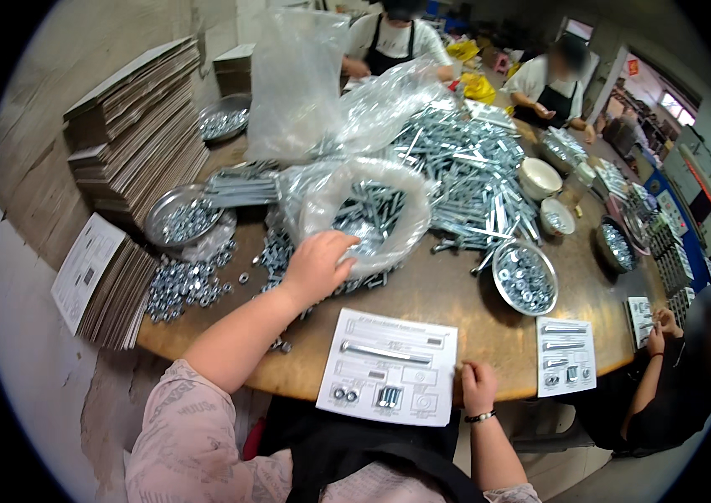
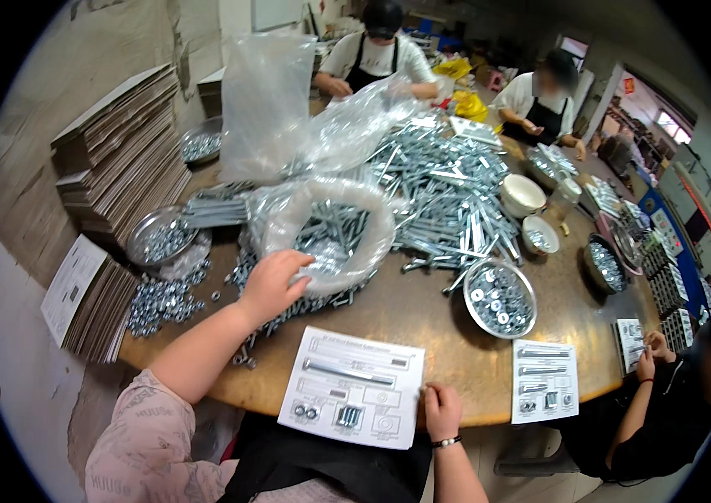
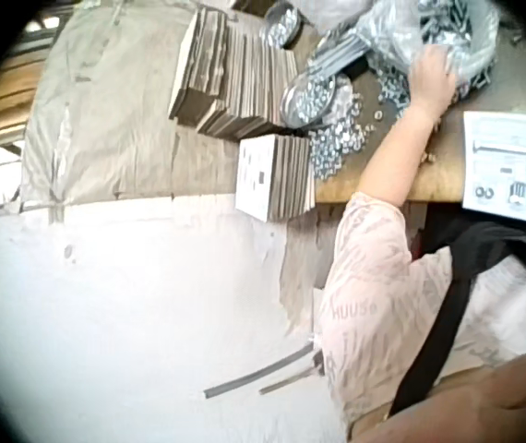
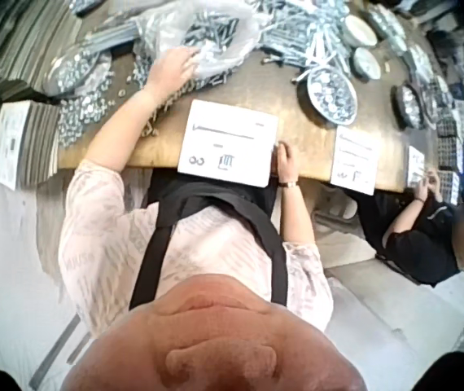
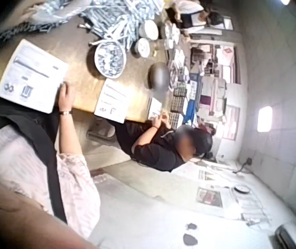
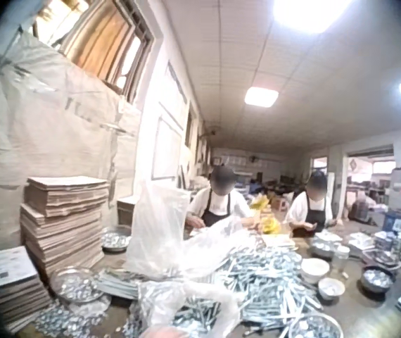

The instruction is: The person assembles bolts, nuts, and washers onto printed cardboard templates at a workbench. They pick fasteners from piles and bowls, thread nuts onto bolts, and place the assembled sets into designated slots on the templates.

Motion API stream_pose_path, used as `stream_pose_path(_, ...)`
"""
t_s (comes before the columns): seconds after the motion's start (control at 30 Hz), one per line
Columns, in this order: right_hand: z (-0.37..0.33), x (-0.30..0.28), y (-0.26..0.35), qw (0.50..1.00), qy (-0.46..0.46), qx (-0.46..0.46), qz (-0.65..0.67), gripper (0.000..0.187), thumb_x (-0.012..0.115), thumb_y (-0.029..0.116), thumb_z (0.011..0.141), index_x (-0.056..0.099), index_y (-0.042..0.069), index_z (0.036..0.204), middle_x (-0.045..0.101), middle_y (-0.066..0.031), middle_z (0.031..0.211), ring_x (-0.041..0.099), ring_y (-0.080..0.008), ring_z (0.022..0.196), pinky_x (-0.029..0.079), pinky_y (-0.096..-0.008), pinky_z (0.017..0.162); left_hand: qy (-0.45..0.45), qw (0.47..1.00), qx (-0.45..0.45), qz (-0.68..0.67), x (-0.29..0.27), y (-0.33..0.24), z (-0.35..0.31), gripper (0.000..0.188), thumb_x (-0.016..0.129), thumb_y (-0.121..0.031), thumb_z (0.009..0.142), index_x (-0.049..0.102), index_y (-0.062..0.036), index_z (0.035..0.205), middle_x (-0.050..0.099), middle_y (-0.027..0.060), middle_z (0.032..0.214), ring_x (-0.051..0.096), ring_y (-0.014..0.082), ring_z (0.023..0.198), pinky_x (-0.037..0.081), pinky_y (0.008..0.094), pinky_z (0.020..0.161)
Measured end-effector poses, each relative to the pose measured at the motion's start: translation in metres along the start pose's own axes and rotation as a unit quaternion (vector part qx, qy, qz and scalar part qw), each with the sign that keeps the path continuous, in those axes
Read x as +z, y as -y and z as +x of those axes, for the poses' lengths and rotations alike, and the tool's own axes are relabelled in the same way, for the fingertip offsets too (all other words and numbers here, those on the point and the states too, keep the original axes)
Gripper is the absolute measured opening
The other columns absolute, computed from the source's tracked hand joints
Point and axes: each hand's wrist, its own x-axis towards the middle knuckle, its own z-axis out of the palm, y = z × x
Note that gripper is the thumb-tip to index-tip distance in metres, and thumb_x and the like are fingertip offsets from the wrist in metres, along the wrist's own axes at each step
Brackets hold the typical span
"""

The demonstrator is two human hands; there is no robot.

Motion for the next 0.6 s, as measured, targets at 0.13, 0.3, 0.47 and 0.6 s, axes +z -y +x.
stream_pose_path(0.13,0.004,0.003,0.004,1.000,0.006,-0.013,-0.009,0.009,0.059,0.012,0.079,0.063,0.004,0.083,0.061,-0.0130,0.079,0.059,-0.0288,0.075,0.047,-0.0351,0.066,-0.041,0.982,0.082,0.165,0.026,0.040,0.050,0.024,0.054,-0.012,0.075,0.059,-0.0098,0.098,0.060,0.0048,0.093,0.055,0.0236,0.087,0.041,0.0370,0.078)
stream_pose_path(0.3,0.004,-0.002,0.009,1.000,0.012,0.004,-0.003,0.012,0.058,0.015,0.080,0.063,0.005,0.084,0.061,-0.0122,0.079,0.058,-0.0280,0.075,0.047,-0.0341,0.067,0.042,0.933,0.064,0.351,0.051,0.068,0.075,0.013,0.051,-0.013,0.074,0.060,-0.0125,0.083,0.058,0.0030,0.084,0.054,0.0198,0.086,0.037,0.0357,0.079)
stream_pose_path(0.47,0.003,-0.006,0.012,0.999,0.027,0.021,-0.006,0.014,0.058,0.017,0.080,0.063,0.005,0.084,0.061,-0.0126,0.080,0.058,-0.0289,0.075,0.046,-0.0353,0.066,0.084,0.916,0.029,0.391,0.063,0.073,0.089,0.011,0.051,-0.013,0.074,0.059,-0.0124,0.080,0.058,0.0040,0.082,0.054,0.0204,0.087,0.038,0.0358,0.076)
stream_pose_path(0.6,0.005,-0.002,0.009,1.000,0.019,0.012,0.004,0.014,0.058,0.017,0.080,0.063,0.005,0.083,0.060,-0.0128,0.078,0.058,-0.0295,0.074,0.046,-0.0359,0.066,0.015,0.934,0.056,0.352,0.056,0.073,0.088,0.005,0.055,-0.015,0.075,0.059,-0.0137,0.077,0.058,0.0035,0.079,0.055,0.0208,0.082,0.039,0.0359,0.075)
